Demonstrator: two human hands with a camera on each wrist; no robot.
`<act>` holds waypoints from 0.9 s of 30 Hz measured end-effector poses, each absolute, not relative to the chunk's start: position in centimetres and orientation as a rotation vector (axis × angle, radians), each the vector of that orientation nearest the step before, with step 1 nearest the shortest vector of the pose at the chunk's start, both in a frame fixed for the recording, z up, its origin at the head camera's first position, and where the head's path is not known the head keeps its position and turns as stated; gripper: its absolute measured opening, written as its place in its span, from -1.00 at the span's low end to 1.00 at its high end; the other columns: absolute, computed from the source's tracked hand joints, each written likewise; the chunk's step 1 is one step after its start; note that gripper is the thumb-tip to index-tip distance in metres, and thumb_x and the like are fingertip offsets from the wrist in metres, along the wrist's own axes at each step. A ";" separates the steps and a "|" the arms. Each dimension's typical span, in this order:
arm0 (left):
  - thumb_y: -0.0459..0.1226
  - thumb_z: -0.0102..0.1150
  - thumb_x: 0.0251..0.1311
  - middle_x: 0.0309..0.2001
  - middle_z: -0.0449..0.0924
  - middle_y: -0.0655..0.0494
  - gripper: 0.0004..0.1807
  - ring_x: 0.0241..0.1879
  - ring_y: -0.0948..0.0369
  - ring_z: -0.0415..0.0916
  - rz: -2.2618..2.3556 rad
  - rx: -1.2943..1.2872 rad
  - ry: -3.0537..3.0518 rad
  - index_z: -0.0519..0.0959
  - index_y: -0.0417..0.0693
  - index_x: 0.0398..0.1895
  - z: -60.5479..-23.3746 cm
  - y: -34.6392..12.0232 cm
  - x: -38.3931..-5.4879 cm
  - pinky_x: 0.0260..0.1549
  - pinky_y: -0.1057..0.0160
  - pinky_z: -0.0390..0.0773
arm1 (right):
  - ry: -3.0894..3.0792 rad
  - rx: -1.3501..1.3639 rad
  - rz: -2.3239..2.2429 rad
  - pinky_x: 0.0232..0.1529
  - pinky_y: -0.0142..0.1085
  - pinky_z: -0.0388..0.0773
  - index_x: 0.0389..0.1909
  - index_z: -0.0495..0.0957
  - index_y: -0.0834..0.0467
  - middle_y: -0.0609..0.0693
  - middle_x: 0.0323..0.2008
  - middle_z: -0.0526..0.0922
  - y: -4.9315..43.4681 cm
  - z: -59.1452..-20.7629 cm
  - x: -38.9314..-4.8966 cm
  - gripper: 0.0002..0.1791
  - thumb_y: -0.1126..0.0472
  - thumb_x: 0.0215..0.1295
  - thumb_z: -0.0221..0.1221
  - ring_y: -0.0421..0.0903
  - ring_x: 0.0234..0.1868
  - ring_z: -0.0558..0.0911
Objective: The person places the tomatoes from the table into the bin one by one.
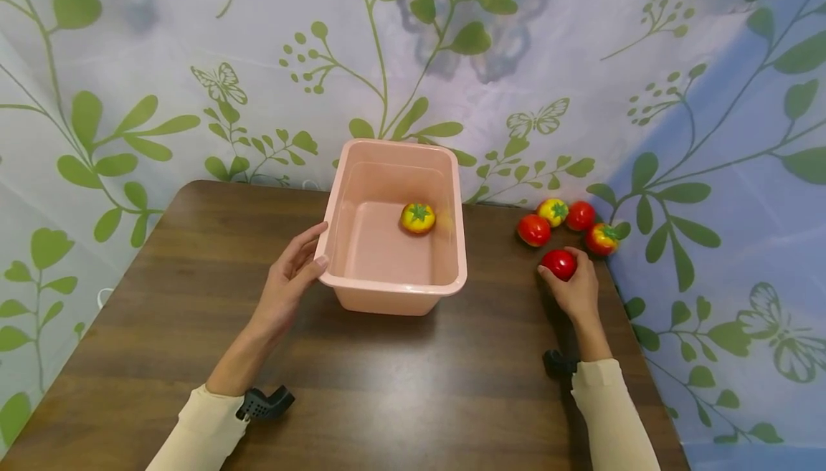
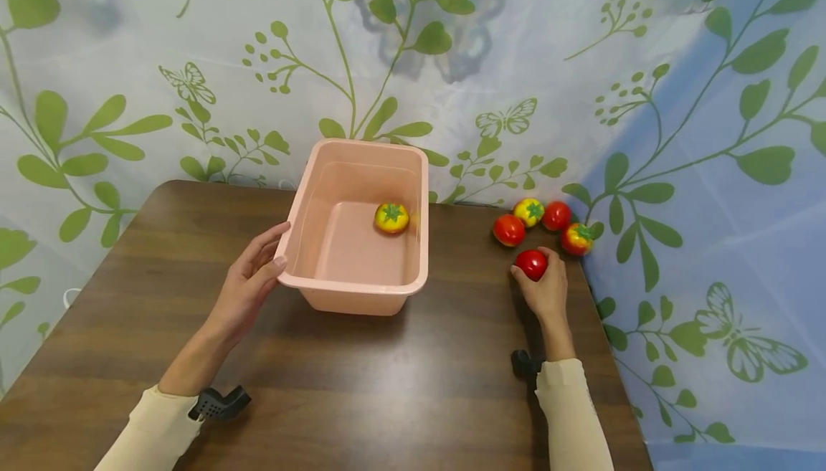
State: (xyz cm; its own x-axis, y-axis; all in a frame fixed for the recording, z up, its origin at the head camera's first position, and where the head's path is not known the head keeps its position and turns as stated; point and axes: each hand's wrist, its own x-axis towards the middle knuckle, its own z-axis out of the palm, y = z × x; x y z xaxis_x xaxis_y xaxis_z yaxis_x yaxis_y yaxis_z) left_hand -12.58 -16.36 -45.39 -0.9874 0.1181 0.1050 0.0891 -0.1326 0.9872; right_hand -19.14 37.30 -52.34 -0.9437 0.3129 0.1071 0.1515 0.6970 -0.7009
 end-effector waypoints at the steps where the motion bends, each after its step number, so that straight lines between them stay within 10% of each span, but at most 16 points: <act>1: -0.28 0.10 0.63 0.54 0.36 -0.30 -0.39 0.39 0.13 0.55 2.336 0.245 2.057 0.29 0.11 0.67 -45.3 -16.3 -12.6 0.24 0.40 0.63 | -2.685 -0.375 1.080 0.43 0.39 0.39 0.54 0.29 0.23 0.47 0.38 0.43 37.3 -52.3 -19.2 -0.16 0.08 0.35 0.43 0.44 0.38 0.45; 21: -0.28 0.08 0.63 0.55 0.36 -0.25 -0.38 0.43 0.12 0.52 2.331 0.258 2.055 0.28 0.12 0.68 -45.5 -16.5 -12.4 0.26 0.41 0.61 | -2.492 -0.251 1.185 0.42 0.29 0.52 0.50 0.39 0.09 0.22 0.43 0.53 32.4 -49.0 -17.0 -0.18 0.03 0.30 0.51 0.21 0.34 0.56; 27: -0.28 0.08 0.64 0.55 0.37 -0.24 -0.38 0.45 0.05 0.50 2.333 0.256 2.049 0.28 0.13 0.68 -45.5 -16.5 -12.5 0.25 0.41 0.62 | -2.448 -0.100 1.210 0.31 -0.38 0.59 0.49 0.41 0.03 0.03 0.38 0.56 29.0 -45.8 -16.1 -0.21 0.04 0.29 0.52 -0.07 0.26 0.58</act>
